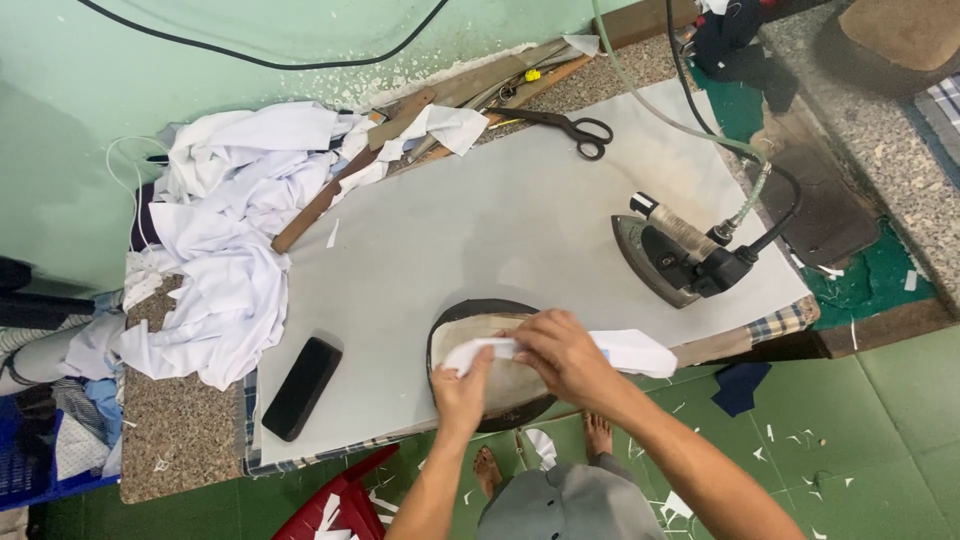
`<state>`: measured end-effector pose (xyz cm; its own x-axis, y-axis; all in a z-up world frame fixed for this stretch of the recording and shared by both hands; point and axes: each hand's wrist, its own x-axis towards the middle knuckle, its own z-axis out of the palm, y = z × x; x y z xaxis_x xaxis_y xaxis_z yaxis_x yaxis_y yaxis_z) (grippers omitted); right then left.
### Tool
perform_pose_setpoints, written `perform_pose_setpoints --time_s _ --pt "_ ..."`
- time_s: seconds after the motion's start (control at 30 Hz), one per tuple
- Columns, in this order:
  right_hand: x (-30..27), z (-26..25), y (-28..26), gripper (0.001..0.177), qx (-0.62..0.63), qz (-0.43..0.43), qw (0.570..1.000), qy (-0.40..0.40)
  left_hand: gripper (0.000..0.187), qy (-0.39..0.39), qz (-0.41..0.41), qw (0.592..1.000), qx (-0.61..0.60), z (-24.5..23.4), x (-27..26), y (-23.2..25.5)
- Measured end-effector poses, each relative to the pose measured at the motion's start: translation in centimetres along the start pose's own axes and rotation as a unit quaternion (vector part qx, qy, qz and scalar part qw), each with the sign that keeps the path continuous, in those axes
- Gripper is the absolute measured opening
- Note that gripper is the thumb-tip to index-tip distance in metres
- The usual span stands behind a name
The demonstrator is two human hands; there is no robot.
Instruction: The person irons a white fabric piece on a curved ironing board using a steam iron. They repeatedly smooth the fabric with their hands, use a black rectangular object to press down on the material, and adjust the fabric's position while ironing.
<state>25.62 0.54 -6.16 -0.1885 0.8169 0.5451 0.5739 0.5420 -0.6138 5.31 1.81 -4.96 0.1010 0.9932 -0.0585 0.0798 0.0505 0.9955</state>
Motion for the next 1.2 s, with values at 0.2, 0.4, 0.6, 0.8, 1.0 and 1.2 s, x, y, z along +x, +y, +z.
perform_pose_setpoints --time_s 0.2,0.4,0.6,0.8,1.0,1.2 --pt "-4.4 -10.1 10.6 0.077 -0.501 0.124 0.853 -0.071 0.018 0.317 0.158 0.924 0.146 -6.1 5.8 11.0" --pt "-8.9 -12.4 17.8 0.034 -0.589 0.042 0.803 -0.088 0.016 0.357 0.451 0.767 0.285 -7.9 2.9 9.0" --pt "-3.0 -12.2 23.1 0.061 -0.403 0.256 0.854 -0.205 0.037 0.044 0.367 0.836 0.405 -3.9 -3.3 -11.4" --pt "-1.7 -9.4 23.9 0.052 -0.398 0.281 0.84 -0.24 0.042 -0.035 0.308 0.842 0.442 -4.3 -5.7 -16.3" --pt "0.2 -6.1 17.4 0.04 -0.414 0.22 0.849 -0.243 0.06 -0.092 0.295 0.82 0.482 -4.2 -6.3 -14.4" --pt "1.8 -2.4 13.9 0.035 -0.387 0.227 0.848 -0.282 0.072 -0.07 0.292 0.825 0.478 -4.2 -6.0 -14.7"
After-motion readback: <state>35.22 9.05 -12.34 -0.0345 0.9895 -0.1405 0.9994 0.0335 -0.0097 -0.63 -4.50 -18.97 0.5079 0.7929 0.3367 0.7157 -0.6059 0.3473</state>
